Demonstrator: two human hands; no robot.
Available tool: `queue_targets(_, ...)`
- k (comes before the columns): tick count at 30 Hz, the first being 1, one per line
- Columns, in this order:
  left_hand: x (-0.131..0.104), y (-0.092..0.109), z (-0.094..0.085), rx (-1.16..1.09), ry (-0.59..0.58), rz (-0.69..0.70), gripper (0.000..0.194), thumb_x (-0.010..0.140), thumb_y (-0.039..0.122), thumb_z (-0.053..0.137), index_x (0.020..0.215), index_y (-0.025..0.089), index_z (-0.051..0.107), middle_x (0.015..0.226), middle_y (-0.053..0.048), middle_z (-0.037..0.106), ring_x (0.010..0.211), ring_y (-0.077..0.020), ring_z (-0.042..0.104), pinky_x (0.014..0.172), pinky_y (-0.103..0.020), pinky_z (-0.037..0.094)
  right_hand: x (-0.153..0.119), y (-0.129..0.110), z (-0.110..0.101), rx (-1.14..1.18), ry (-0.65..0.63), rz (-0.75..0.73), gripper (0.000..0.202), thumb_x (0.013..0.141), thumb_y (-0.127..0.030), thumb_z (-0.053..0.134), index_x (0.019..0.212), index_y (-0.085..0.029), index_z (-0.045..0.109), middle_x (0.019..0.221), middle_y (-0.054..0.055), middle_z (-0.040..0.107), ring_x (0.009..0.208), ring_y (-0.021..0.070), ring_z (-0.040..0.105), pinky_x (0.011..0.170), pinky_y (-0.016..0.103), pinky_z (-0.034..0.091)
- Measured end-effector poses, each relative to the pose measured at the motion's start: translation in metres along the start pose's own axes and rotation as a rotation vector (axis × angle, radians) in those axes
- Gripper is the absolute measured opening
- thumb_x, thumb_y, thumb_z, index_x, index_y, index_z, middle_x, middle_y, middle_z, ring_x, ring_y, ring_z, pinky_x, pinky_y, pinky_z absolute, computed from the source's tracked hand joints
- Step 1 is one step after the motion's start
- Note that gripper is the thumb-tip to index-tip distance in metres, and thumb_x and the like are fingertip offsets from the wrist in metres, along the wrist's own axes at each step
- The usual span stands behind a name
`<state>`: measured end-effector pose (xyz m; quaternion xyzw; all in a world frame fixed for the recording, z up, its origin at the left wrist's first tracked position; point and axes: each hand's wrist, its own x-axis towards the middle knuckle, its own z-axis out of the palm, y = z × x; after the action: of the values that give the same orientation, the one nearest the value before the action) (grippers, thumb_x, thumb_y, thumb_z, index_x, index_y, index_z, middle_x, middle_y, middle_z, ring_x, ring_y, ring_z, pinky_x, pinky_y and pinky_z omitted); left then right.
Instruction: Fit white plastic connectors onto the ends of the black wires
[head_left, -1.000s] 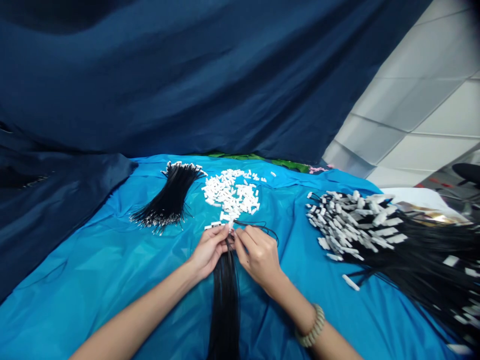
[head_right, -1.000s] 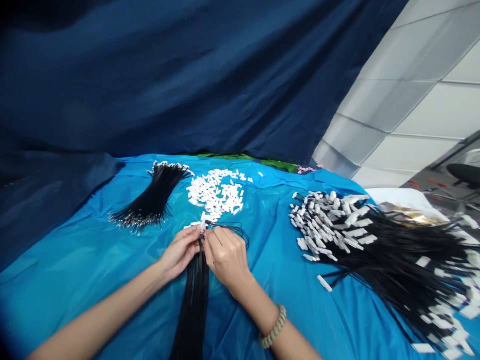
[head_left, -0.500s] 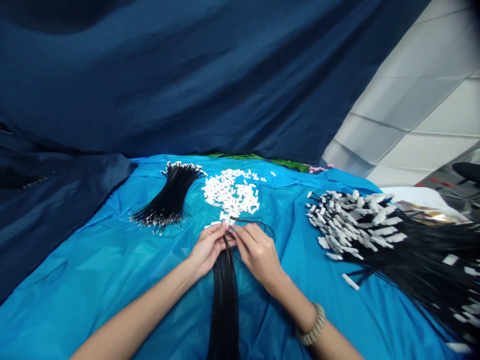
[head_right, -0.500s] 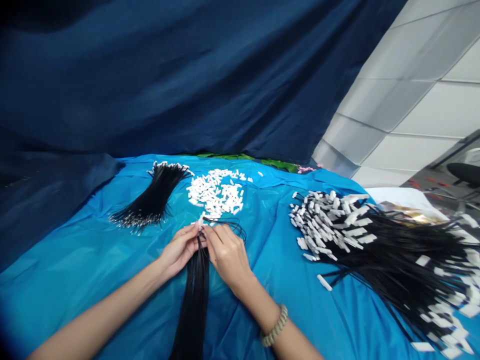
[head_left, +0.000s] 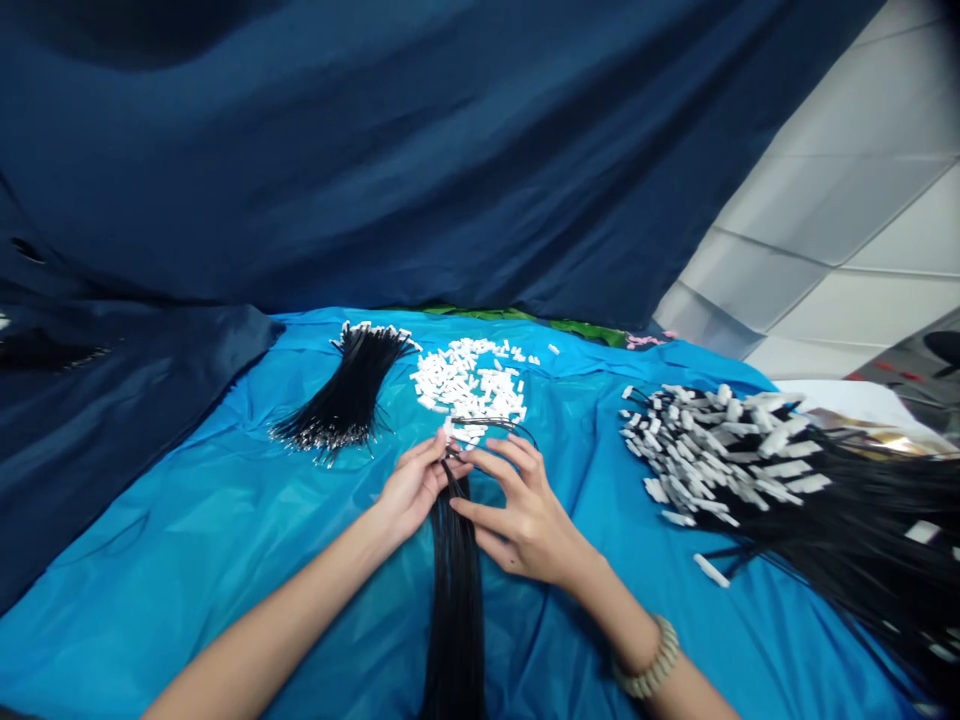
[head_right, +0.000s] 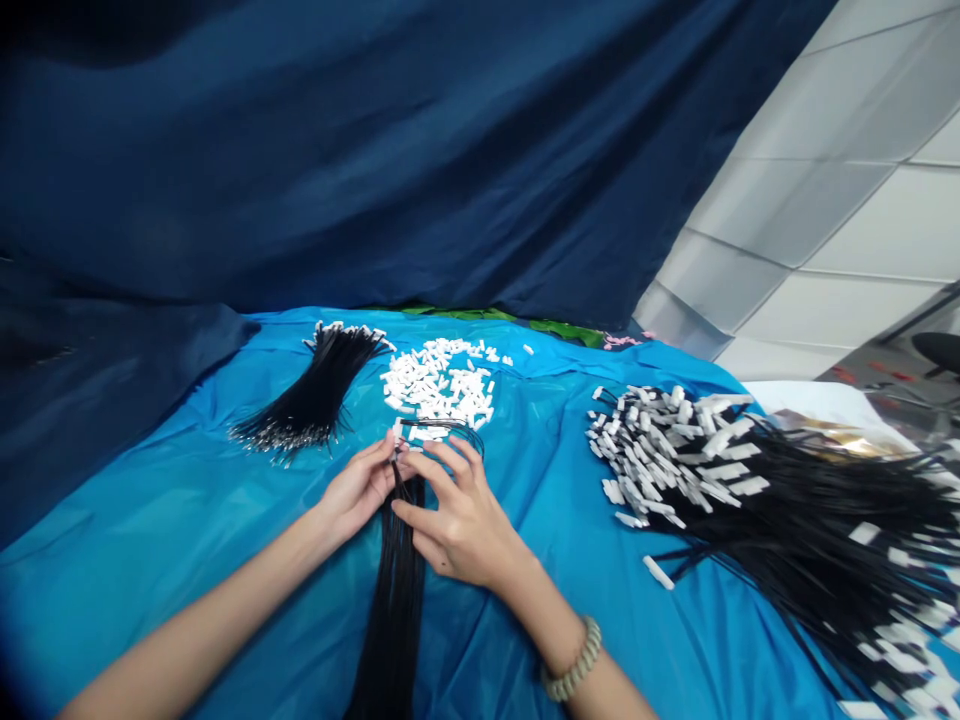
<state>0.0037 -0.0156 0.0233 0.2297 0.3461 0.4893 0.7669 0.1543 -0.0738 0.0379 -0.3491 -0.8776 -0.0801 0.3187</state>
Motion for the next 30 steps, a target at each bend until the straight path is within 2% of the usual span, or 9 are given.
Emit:
queue_targets(8,0.0,0.002,0.001,0.022,0.008,-0.009,0.013,0.076,0.017,0.053,0.066,0.011,0.059,0.062,-0.005,0.063,0.058,-0.0107,0.059,0.059,-0.02,0.05,0.002,0.005,0.003,0.054,0.059,-0.046,0.02,0.078,-0.012,0.05,0.092,-0.023,0.06,0.112,0.002,0.055,0.116,0.0204,0.034,0.096,0.05,0.028)
queue_targets(11,0.0,0.002,0.002,0.037,0.019,-0.005,0.014,0.076,0.019,0.052,0.067,0.01,0.059,0.062,-0.006,0.064,0.058,-0.0113,0.06,0.061,-0.022,0.05,0.003,0.009,0.002,0.268,0.113,0.033,0.021,0.079,-0.009,0.049,0.094,-0.02,0.06,0.107,0.004,0.058,0.11,0.0182,0.041,0.092,0.044,0.037)
queue_targets(13,0.0,0.002,0.002,0.061,0.02,-0.005,0.015,0.076,0.02,0.052,0.068,0.01,0.059,0.064,-0.007,0.064,0.06,-0.0126,0.061,0.063,-0.024,0.051,0.004,0.011,0.0,0.464,0.186,0.159,0.02,0.079,-0.01,0.049,0.092,-0.02,0.061,0.097,0.004,0.062,0.103,0.0174,0.048,0.087,0.039,0.042)
queue_targets(16,0.0,0.002,0.002,0.092,0.031,0.004,0.015,0.077,0.021,0.051,0.071,0.008,0.059,0.067,-0.009,0.065,0.064,-0.0152,0.062,0.068,-0.029,0.051,0.006,0.013,-0.006,0.785,0.35,0.45,0.013,0.078,-0.014,0.052,0.085,-0.019,0.063,0.085,0.004,0.064,0.088,0.0173,0.057,0.08,0.037,0.046)
queue_targets(20,0.0,0.001,0.002,0.098,0.029,0.022,0.015,0.077,0.021,0.051,0.071,0.009,0.057,0.067,-0.01,0.065,0.067,-0.017,0.062,0.071,-0.033,0.051,0.007,0.021,-0.015,1.143,0.75,0.8,0.01,0.078,-0.025,0.054,0.082,-0.019,0.061,0.069,0.0,0.059,0.064,0.0128,0.059,0.062,0.031,0.05)
queue_targets(24,0.0,0.0,0.001,0.112,0.023,0.029,0.016,0.076,0.023,0.053,0.07,0.009,0.057,0.067,-0.01,0.065,0.067,-0.0169,0.062,0.071,-0.033,0.051,0.006,0.031,-0.027,1.044,1.019,0.881,0.015,0.077,-0.028,0.056,0.087,-0.019,0.061,0.062,-0.004,0.051,0.043,0.0029,0.041,0.04,0.017,0.034)
queue_targets(26,-0.001,-0.001,0.001,0.114,0.029,0.028,0.015,0.075,0.023,0.054,0.07,0.009,0.057,0.067,-0.01,0.064,0.067,-0.0171,0.062,0.071,-0.033,0.051,0.006,0.029,-0.031,0.827,0.999,0.85,0.013,0.077,-0.027,0.056,0.082,-0.018,0.063,0.062,-0.003,0.052,0.045,0.0039,0.042,0.042,0.018,0.034)
queue_targets(27,-0.001,-0.001,0.001,0.116,0.03,0.026,0.015,0.075,0.023,0.054,0.07,0.009,0.057,0.067,-0.01,0.064,0.067,-0.0173,0.062,0.071,-0.033,0.051,0.006,0.025,-0.03,0.702,0.928,0.818,0.011,0.076,-0.026,0.056,0.079,-0.018,0.064,0.063,-0.001,0.054,0.048,0.0059,0.045,0.045,0.02,0.036)
queue_targets(30,-0.003,-0.002,0.002,0.126,0.02,0.023,0.015,0.074,0.022,0.055,0.071,0.008,0.058,0.067,-0.009,0.064,0.067,-0.0173,0.062,0.069,-0.032,0.051,0.008,0.009,-0.022,0.396,0.583,0.645,0.01,0.075,-0.019,0.057,0.08,-0.019,0.065,0.069,0.002,0.061,0.059,0.0115,0.053,0.053,0.024,0.041)
